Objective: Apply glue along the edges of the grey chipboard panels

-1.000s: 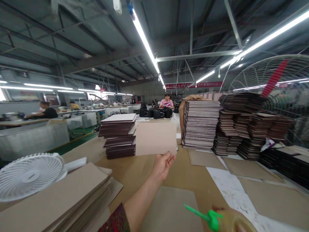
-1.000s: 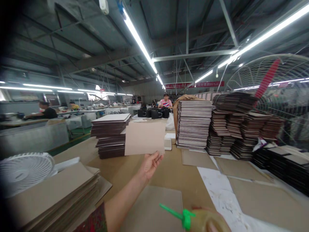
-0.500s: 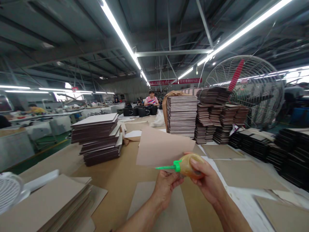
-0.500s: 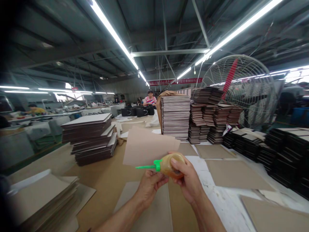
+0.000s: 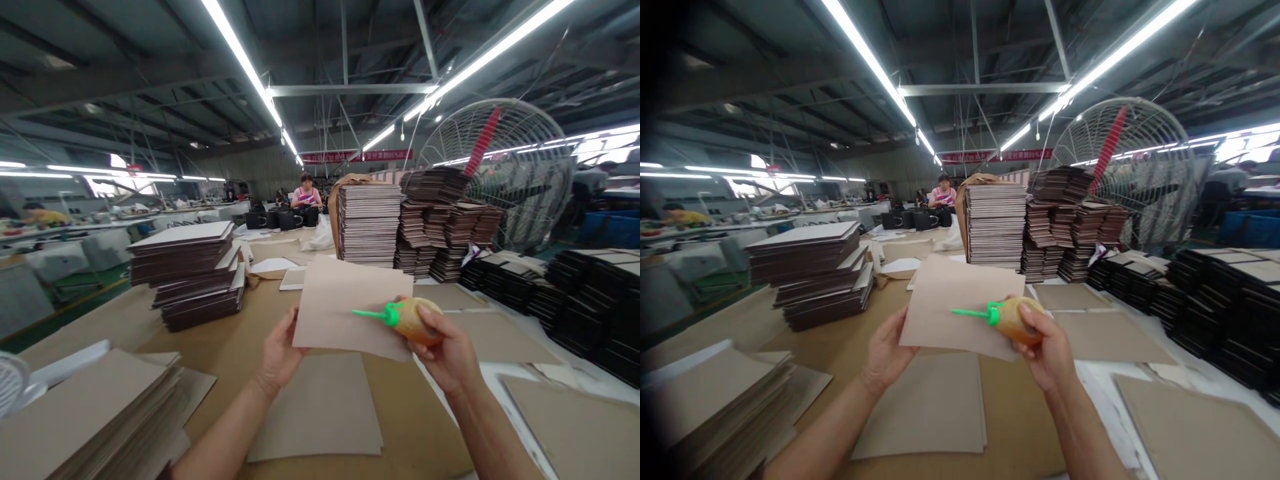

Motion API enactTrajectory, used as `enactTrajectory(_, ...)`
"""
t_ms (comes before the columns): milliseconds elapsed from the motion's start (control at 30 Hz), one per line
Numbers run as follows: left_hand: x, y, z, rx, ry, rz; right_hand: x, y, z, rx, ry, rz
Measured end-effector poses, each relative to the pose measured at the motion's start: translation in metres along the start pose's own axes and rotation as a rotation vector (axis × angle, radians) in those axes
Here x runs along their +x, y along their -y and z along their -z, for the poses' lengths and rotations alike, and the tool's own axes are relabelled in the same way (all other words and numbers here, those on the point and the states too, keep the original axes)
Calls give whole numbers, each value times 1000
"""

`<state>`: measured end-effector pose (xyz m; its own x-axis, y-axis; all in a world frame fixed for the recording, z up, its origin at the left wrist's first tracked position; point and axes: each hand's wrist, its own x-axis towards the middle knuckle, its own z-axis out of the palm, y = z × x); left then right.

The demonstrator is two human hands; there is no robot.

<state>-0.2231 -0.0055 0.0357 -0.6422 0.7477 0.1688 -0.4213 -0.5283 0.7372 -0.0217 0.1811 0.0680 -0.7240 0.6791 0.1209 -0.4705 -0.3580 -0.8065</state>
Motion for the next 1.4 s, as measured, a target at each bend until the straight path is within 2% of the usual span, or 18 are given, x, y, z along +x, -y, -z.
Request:
enactTrajectory(100, 6, -18, -2, 290, 45, -34, -5, -15, 1, -98, 36, 12)
enactTrajectory(167, 5, -23, 1, 386, 66, -44, -11, -27, 2, -158, 75, -13)
enactTrajectory(267, -5, -18, 20, 408, 49, -2, -22, -42, 6, -218, 124, -94)
enactTrajectory(433, -27, 4, 54, 410, 10, 83, -38, -60, 15, -257, 142, -209)
enactTrajectory(700, -28, 18, 71, 367, 4, 132, -32, -79, 26, -199, 109, -245)
enactTrajectory(833, -17, 14, 75, 343, -26, 87, -31, -76, 27, -163, 45, -180)
enactTrajectory(1000, 18, -6, 79, 294, -132, -51, -36, -70, 34, 55, -136, 7)
enactTrajectory(1167, 49, -19, 83, 263, -206, -101, -43, -79, 51, 203, -279, -79)
enactTrajectory(1400, 59, -16, 82, 234, -229, -94, -44, -80, 56, 292, -278, -99)
